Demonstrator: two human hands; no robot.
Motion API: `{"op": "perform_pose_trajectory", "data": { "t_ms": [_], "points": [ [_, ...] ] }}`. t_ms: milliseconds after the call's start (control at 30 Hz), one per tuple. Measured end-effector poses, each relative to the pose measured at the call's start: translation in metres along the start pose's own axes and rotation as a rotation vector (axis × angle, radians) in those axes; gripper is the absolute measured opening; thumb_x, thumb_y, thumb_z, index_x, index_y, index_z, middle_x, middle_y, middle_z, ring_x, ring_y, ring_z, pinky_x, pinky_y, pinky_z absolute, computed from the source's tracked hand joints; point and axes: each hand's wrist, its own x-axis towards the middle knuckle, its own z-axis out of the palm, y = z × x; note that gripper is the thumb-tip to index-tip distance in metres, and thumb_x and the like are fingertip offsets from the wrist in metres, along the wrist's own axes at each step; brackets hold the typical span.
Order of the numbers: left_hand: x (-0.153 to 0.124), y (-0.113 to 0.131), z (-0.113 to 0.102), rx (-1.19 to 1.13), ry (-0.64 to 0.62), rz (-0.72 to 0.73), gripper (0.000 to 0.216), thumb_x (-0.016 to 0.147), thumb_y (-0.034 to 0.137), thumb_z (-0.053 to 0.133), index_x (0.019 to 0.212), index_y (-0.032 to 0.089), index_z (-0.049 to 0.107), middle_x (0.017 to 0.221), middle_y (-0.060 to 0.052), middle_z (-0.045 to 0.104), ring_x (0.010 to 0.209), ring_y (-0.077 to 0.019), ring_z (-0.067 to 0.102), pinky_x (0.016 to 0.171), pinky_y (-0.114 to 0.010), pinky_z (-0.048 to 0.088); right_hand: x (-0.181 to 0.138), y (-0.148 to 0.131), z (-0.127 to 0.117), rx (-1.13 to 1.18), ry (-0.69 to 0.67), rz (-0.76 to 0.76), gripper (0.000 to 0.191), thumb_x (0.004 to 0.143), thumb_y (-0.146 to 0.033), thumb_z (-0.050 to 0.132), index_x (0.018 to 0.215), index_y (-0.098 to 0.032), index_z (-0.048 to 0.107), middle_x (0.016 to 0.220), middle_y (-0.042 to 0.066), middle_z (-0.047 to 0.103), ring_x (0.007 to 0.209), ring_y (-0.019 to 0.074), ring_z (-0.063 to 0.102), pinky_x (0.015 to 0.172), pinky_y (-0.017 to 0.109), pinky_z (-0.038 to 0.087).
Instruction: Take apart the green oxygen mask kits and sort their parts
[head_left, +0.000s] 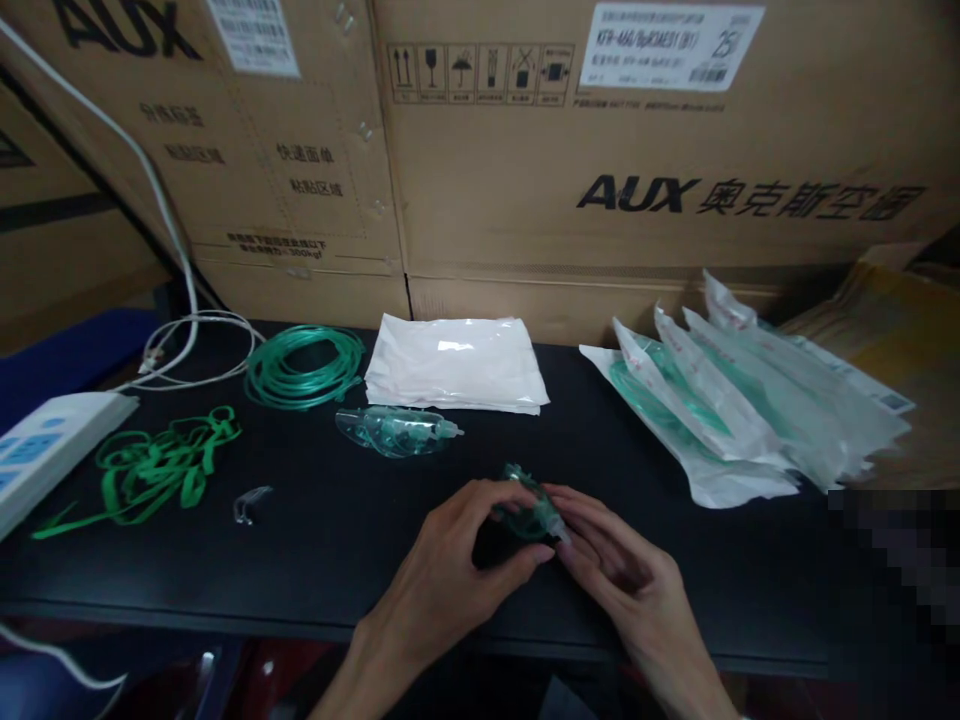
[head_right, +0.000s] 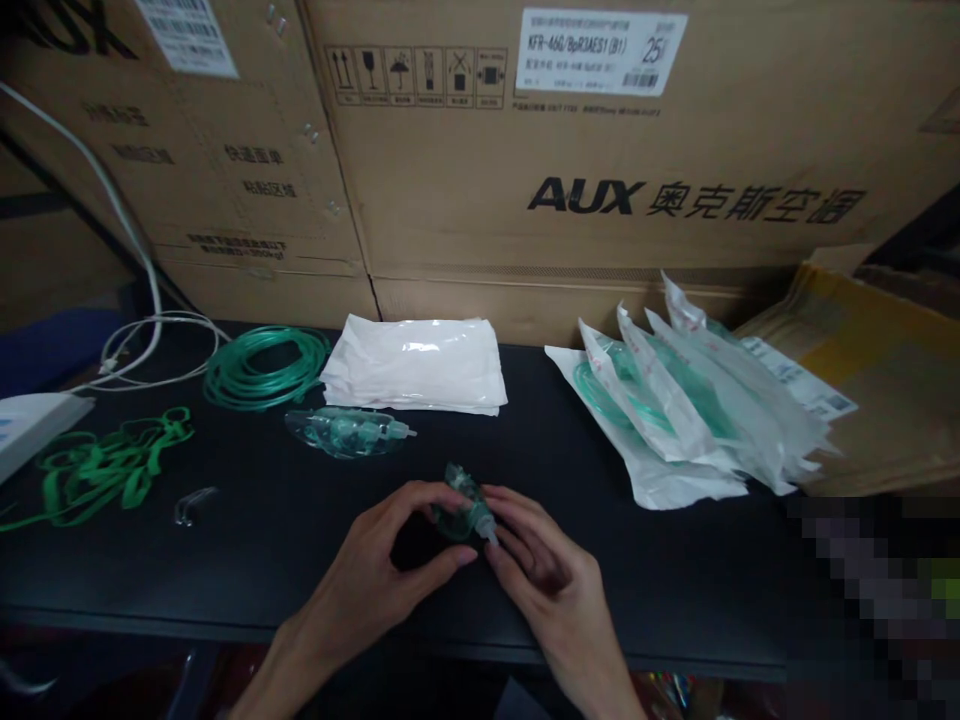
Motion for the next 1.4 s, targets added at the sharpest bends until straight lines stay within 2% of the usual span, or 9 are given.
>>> {"op": "perform_pose_trajectory", "data": {
  "t_ms": [167,333,500,600,700,800,1000,1200,1400],
  "points": [
    [-0.001,-0.003,0.004,-0.059,-0.003,0.115,0.022,0.096,0.018,0.071,0.113,0.026,0.061,0.117,0.001,0.074,0.114,-0.0149,0.069,0.104,-0.028,0.051,0.001,-0.002,-0.004,0.059,-0.043,0.081,0.042,0.098,-0.039,0.069,0.141,-0.034,0.066,0.145,0.01,0.067,0.132,0.0265,0.065,0.112,0.04,0.05],
    [-0.004,-0.005,0.003,-0.072,-0.086,0.129,0.02,0.099,0.012,0.064,0.112,0.026,0.061,0.126,-0.001,0.073,0.126,-0.0152,0.065,0.108,-0.029,0.05,0.008,-0.001,0.001,-0.025,-0.044,0.112,0.031,0.09,-0.036,0.08,0.12,-0.034,0.079,0.119,0.006,0.081,0.111,0.0233,0.077,0.1,0.034,0.06],
    [-0.002,0.001,-0.002,-0.022,-0.045,0.102,0.039,0.089,0.03,0.08,0.124,0.026,0.063,0.121,-0.003,0.074,0.114,-0.0198,0.068,0.102,-0.033,0.053,0.007,0.002,0.005,-0.167,0.103,-0.09,0.035,0.087,-0.029,0.082,0.121,-0.039,0.078,0.123,0.002,0.077,0.113,0.018,0.075,0.097,0.022,0.058],
    [0.001,0.003,-0.003,-0.093,-0.022,0.119,0.032,0.092,0.041,0.076,0.118,0.023,0.068,0.113,-0.005,0.076,0.105,-0.0203,0.07,0.095,-0.031,0.055,0.006,0.002,0.008,-0.374,0.12,-0.23,0.037,0.087,-0.021,0.08,0.12,-0.038,0.079,0.115,0.002,0.073,0.108,0.0143,0.072,0.094,0.015,0.056],
    [0.002,0.004,-0.002,-0.108,-0.004,0.053,0.015,0.101,0.031,0.064,0.109,0.021,0.073,0.103,-0.005,0.078,0.095,-0.0172,0.072,0.087,-0.026,0.055,0.006,0.004,0.01,-0.485,0.118,-0.304,0.037,0.087,-0.018,0.078,0.119,-0.037,0.079,0.111,0.003,0.069,0.106,0.0142,0.071,0.093,0.016,0.056],
    [0.002,0.005,-0.002,-0.095,-0.012,-0.038,0.019,0.103,0.024,0.058,0.106,0.022,0.076,0.098,-0.003,0.079,0.089,-0.0156,0.074,0.083,-0.024,0.055,0.004,0.006,0.009,-0.482,0.104,-0.308,0.037,0.089,-0.016,0.074,0.119,-0.038,0.078,0.119,0.003,0.068,0.113,0.017,0.07,0.098,0.022,0.057],
    [0.0,0.006,-0.006,-0.108,-0.029,-0.151,0.025,0.103,0.028,0.055,0.108,0.023,0.079,0.099,-0.003,0.082,0.088,-0.0178,0.077,0.081,-0.025,0.058,0.0,-0.001,0.007,-0.505,-0.024,-0.193,0.04,0.094,-0.023,0.072,0.131,-0.038,0.072,0.139,0.006,0.066,0.13,0.0245,0.064,0.11,0.038,0.052],
    [0.0,0.008,-0.006,-0.046,-0.017,-0.109,0.024,0.103,0.027,0.058,0.111,0.024,0.08,0.106,-0.004,0.081,0.096,-0.0185,0.075,0.086,-0.026,0.057,0.003,0.0,0.015,-0.468,0.04,-0.199,0.027,0.091,-0.028,0.075,0.118,-0.027,0.076,0.12,0.008,0.077,0.114,0.026,0.072,0.105,0.041,0.056],
    [-0.002,0.009,-0.005,-0.154,-0.044,-0.153,0.026,0.097,0.02,0.059,0.112,0.024,0.08,0.098,-0.001,0.082,0.085,-0.0166,0.077,0.081,-0.024,0.06,0.003,0.01,0.013,-0.496,0.046,-0.288,0.024,0.091,-0.026,0.074,0.114,-0.028,0.075,0.113,0.005,0.079,0.106,0.023,0.075,0.097,0.033,0.059]
  ]
}}
